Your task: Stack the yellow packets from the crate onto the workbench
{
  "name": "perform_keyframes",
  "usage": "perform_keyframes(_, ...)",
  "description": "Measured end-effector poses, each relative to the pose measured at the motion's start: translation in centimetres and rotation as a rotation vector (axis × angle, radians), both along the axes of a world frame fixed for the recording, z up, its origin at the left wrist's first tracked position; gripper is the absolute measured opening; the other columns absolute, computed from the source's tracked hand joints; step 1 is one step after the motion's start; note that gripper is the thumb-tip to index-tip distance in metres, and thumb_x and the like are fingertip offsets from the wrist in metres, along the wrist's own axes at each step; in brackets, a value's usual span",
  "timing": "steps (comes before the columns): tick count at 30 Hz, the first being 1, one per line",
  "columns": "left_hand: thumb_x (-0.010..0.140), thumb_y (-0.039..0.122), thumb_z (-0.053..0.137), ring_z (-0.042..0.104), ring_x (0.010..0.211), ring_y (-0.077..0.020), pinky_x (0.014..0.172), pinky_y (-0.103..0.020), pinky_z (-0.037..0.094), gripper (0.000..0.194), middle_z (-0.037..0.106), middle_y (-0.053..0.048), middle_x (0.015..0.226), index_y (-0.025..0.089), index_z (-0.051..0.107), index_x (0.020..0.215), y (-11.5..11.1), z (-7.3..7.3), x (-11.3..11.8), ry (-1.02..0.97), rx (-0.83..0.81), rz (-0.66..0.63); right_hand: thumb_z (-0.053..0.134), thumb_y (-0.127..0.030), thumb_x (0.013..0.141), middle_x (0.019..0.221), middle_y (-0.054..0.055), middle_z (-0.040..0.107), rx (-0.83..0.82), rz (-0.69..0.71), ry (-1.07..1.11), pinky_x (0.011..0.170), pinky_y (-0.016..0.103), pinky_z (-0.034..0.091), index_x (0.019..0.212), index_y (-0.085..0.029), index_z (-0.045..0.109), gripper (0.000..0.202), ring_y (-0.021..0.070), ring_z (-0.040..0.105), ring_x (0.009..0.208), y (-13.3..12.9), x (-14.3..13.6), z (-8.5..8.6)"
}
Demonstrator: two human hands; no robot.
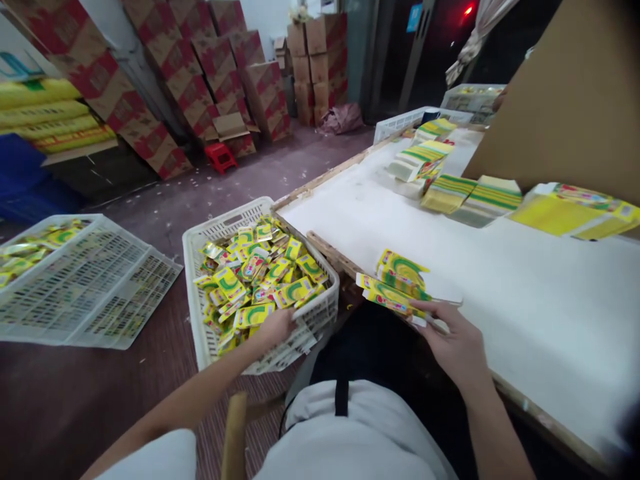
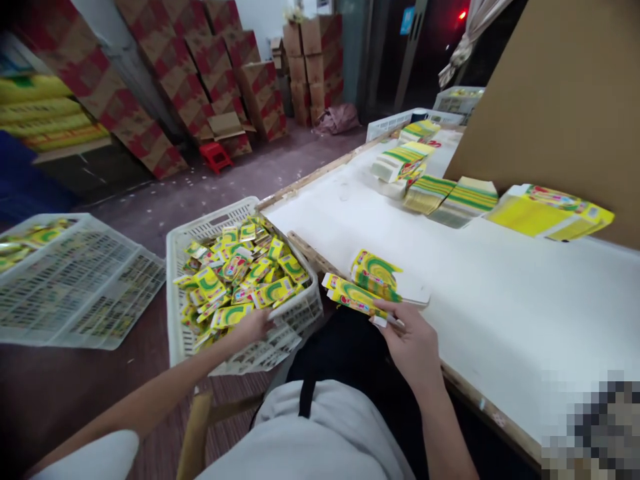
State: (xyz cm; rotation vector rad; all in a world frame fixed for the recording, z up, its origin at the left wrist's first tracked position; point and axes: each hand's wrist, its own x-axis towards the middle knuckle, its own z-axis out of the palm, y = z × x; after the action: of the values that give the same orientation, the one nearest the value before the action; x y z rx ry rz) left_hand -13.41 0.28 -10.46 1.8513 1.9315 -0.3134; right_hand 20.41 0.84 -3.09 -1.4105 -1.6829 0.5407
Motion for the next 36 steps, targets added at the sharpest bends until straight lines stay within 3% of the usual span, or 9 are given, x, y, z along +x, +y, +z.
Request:
perform_keyframes(7, 0.08, 0.035, 0.054, 0.061, 0.078, -0.0163, 0.067, -0.028, 0.047, 0.022, 0.064, -0.004, 0.083, 0.017, 0.057, 0.092, -1.0, -0.1, 0.9, -0.025, 0.019, -0.006, 0.056, -0.028, 0.075, 0.089, 0.002, 0.064, -0.019, 0.023, -0.027, 0.069, 0.027, 0.052, 0.093, -0.024, 0.064, 0.02, 0.0173, 0.06, 0.08, 0.1, 0.1, -0.4)
perform_keyframes(11, 0.072, 0.046, 0.059, 0.062, 0.077, -0.0222, 0.063, -0.028, 0.045, 0.03, 0.064, -0.006, 0.078, 0.019, 0.058, 0.086, -0.4, 1.5, 0.1, 0.008, 0.095, -0.013, 0.056, -0.028, 0.074, 0.088, 0.002, 0.064, -0.044, -0.014, -0.078, 0.07, 0.028, 0.052, 0.095, -0.024, 0.064, 0.022, 0.0176, 0.06, 0.078, 0.2, 0.1, -0.9)
perform_keyframes(14, 0.083, 0.05, 0.04, 0.058, 0.092, -0.0246, 0.076, -0.033, 0.044, 0.04, 0.06, -0.011, 0.102, 0.019, 0.055, 0.101, 2.0, 3.4, -1.3, 0.057, 0.26, 0.016, 0.055, -0.027, 0.074, 0.087, 0.002, 0.064, -0.069, -0.001, -0.077, 0.068, 0.027, 0.053, 0.095, -0.024, 0.064, 0.023, 0.0171, 0.061, 0.078, 0.6, -0.4, -0.8)
perform_keyframes(16, 0.086, 0.047, 0.031, 0.045, 0.113, -0.0248, 0.092, -0.036, 0.037, 0.045, 0.047, -0.011, 0.125, 0.02, 0.044, 0.119, 4.1, 3.8, -2.2, 0.081, 0.378, 0.012, 0.055, -0.028, 0.074, 0.088, 0.002, 0.063, -0.076, 0.007, -0.059, 0.067, 0.026, 0.054, 0.094, -0.023, 0.064, 0.022, 0.0166, 0.061, 0.078, 0.9, -0.9, -0.6)
perform_keyframes(20, 0.08, 0.052, 0.044, 0.014, 0.132, -0.0313, 0.106, -0.046, 0.013, 0.057, 0.024, -0.007, 0.144, 0.027, 0.034, 0.131, 8.2, 1.8, -4.1, 0.138, 0.488, 0.008, 0.056, -0.029, 0.074, 0.088, 0.002, 0.064, -0.1, 0.038, -0.05, 0.065, 0.024, 0.055, 0.094, -0.024, 0.064, 0.021, 0.0161, 0.061, 0.076, 1.6, -1.6, -0.5)
perform_keyframes(23, 0.075, 0.057, 0.048, 0.014, 0.13, -0.0386, 0.104, -0.054, 0.011, 0.068, 0.025, -0.011, 0.143, 0.025, 0.033, 0.133, 10.4, -0.4, -6.4, 0.196, 0.51, 0.089, 0.057, -0.03, 0.074, 0.088, 0.002, 0.064, -0.095, 0.028, -0.079, 0.066, 0.024, 0.055, 0.095, -0.024, 0.063, 0.022, 0.0158, 0.061, 0.076, 1.8, -1.5, -0.8)
perform_keyframes(26, 0.07, 0.061, 0.05, 0.017, 0.129, -0.0401, 0.103, -0.054, 0.011, 0.078, 0.025, -0.01, 0.143, 0.025, 0.027, 0.135, 12.1, -1.3, -9.0, 0.241, 0.527, 0.154, 0.056, -0.032, 0.075, 0.089, 0.002, 0.065, -0.088, 0.034, -0.133, 0.068, 0.026, 0.054, 0.095, -0.024, 0.063, 0.024, 0.0176, 0.062, 0.079, 1.8, -1.3, -1.3)
perform_keyframes(31, 0.071, 0.066, 0.043, 0.016, 0.13, -0.0382, 0.104, -0.051, 0.009, 0.083, 0.028, -0.013, 0.142, 0.021, 0.021, 0.137, 15.2, -0.5, -12.7, 0.301, 0.528, 0.263, 0.054, -0.035, 0.076, 0.089, 0.002, 0.066, -0.073, 0.043, -0.176, 0.066, 0.027, 0.054, 0.096, -0.025, 0.063, 0.025, 0.0183, 0.063, 0.078, 1.9, -1.6, -1.4)
perform_keyframes(36, 0.072, 0.068, 0.037, 0.017, 0.128, -0.0433, 0.098, -0.057, 0.016, 0.086, 0.026, -0.02, 0.14, 0.015, 0.021, 0.137, 17.7, 1.3, -15.9, 0.333, 0.493, 0.405, 0.055, -0.036, 0.074, 0.088, 0.002, 0.066, -0.057, 0.029, -0.177, 0.064, 0.027, 0.055, 0.094, -0.025, 0.064, 0.024, 0.0192, 0.064, 0.077, 2.1, -2.1, -1.4)
